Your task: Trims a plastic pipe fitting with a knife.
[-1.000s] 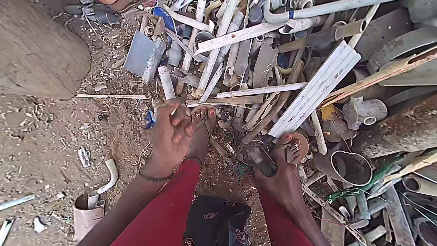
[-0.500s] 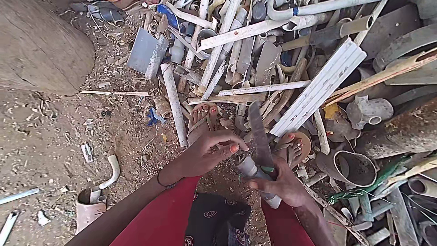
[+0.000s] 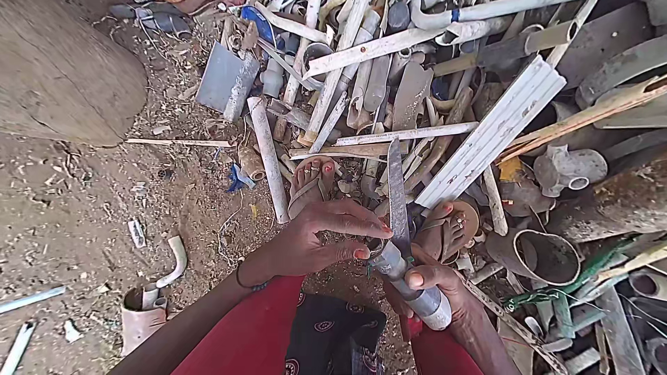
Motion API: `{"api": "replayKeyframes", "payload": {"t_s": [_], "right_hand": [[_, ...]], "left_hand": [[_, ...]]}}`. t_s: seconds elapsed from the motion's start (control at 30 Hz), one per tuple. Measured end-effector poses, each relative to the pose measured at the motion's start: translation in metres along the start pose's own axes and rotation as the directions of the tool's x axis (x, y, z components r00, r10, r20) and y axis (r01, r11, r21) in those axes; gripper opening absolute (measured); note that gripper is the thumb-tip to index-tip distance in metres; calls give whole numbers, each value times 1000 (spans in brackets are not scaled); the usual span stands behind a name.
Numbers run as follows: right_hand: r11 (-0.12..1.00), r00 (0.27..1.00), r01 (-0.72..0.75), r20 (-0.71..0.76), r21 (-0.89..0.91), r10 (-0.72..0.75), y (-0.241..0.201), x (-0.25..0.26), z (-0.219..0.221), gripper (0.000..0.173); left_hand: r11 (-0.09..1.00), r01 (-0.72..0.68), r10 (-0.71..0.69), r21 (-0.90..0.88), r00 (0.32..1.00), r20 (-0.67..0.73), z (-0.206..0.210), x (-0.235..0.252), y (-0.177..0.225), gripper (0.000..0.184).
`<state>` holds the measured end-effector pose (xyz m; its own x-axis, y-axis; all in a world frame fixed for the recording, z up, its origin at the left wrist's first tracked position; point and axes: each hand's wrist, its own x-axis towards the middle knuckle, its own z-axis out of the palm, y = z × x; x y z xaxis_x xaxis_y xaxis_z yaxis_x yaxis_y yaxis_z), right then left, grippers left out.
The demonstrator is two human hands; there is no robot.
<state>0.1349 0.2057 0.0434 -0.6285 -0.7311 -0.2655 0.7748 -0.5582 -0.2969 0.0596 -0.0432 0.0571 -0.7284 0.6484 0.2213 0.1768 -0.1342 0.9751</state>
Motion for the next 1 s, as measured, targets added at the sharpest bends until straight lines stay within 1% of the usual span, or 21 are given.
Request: {"api": "replayKeyframes", "payload": {"t_s": [0.1,0.23,0.4,0.6,0.67,0.73,0.87,0.93,1.0], "right_hand": [[1000,1000,-7,19,13,7,1,1,-3,21],[999,999,-23,43,22,22,3,0,-6,22],[999,996,-39,75,-27,41,4,-2,-9,20],[998,994,-58,88,-9,59,5,0,-11,19],[998,994,-62,90,-7,62,5,0,-11,20],[998,994,-69,81,7,68,5,0,-11,19],[997,994,-82,71,-1,82,4,-1,-10,16],[995,993,-94,65,-17,95,4,0,-9,15],[994,994,-101,25,-46,102,3,1,-6,15]], "left_hand": [[1000,-13,13,-19,999,41,0,-1,-1,26],[999,-37,36,17,998,54,-3,0,-4,21],[997,-48,53,-61,995,84,-6,-2,-7,18],[991,-116,113,65,992,51,-6,-6,-6,16],[988,-135,135,72,991,10,-4,-7,-5,14],[981,-152,156,120,988,-21,-3,-7,-4,12],[934,-178,177,311,984,33,-2,-5,2,10],[917,-167,146,363,986,85,0,-3,5,16],[912,-135,93,389,988,125,2,-4,6,19]]}}
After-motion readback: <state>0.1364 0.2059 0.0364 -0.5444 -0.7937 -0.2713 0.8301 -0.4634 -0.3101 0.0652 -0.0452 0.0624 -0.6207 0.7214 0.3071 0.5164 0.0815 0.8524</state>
